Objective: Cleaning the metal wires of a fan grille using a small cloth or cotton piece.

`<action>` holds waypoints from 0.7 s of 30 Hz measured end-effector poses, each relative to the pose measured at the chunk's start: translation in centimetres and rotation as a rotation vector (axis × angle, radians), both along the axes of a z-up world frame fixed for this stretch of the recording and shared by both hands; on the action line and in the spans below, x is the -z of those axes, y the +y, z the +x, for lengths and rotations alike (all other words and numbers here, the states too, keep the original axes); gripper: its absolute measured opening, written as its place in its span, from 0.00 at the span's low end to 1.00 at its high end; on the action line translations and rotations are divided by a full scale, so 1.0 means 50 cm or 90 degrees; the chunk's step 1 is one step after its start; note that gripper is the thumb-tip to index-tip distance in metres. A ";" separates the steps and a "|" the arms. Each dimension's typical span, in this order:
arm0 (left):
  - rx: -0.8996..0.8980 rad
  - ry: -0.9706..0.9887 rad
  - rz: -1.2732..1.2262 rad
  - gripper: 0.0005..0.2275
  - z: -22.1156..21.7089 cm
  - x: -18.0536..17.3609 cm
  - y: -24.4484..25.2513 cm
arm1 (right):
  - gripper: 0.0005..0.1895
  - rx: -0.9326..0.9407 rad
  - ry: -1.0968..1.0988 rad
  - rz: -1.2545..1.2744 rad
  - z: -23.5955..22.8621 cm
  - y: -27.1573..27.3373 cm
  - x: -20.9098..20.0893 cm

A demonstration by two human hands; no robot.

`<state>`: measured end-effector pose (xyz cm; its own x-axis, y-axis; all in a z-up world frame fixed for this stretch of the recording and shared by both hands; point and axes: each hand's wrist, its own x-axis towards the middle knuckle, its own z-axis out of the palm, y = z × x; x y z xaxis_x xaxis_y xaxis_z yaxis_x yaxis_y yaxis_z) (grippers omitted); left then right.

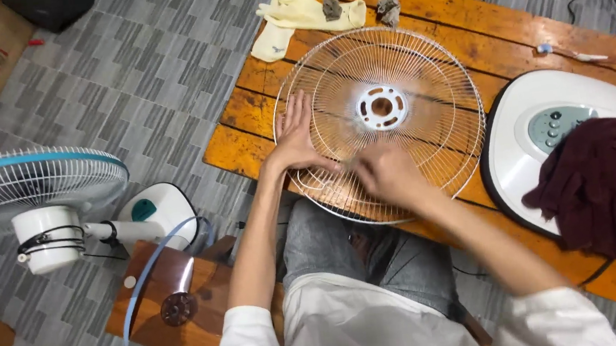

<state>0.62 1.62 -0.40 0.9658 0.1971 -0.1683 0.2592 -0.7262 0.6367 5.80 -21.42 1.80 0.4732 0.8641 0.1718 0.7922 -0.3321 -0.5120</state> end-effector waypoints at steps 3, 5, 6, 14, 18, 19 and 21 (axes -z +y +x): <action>0.012 -0.001 -0.003 0.77 0.002 0.013 0.007 | 0.08 0.037 -0.055 0.003 0.042 0.013 0.079; 0.009 0.005 -0.004 0.78 -0.002 0.011 0.001 | 0.07 0.072 -0.069 0.002 0.087 0.008 0.127; 0.003 0.004 -0.003 0.78 -0.001 0.007 0.001 | 0.09 0.103 -0.088 0.003 0.114 0.008 0.147; 0.011 0.024 -0.015 0.77 -0.005 -0.008 -0.005 | 0.09 0.115 -0.041 -0.039 0.106 0.001 0.104; 0.008 0.025 -0.001 0.77 -0.003 -0.006 0.000 | 0.08 0.074 0.036 -0.040 0.027 -0.006 0.055; 0.006 0.025 -0.001 0.77 -0.001 -0.003 0.000 | 0.08 0.073 0.036 -0.041 0.018 -0.010 0.038; 0.011 0.017 0.001 0.77 -0.003 0.002 0.000 | 0.08 0.049 0.050 -0.080 -0.004 -0.017 0.005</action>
<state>0.46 1.62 -0.49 0.9644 0.1800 -0.1937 0.2629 -0.7314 0.6292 5.60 -22.28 1.57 0.5468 0.8369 0.0251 0.7213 -0.4556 -0.5217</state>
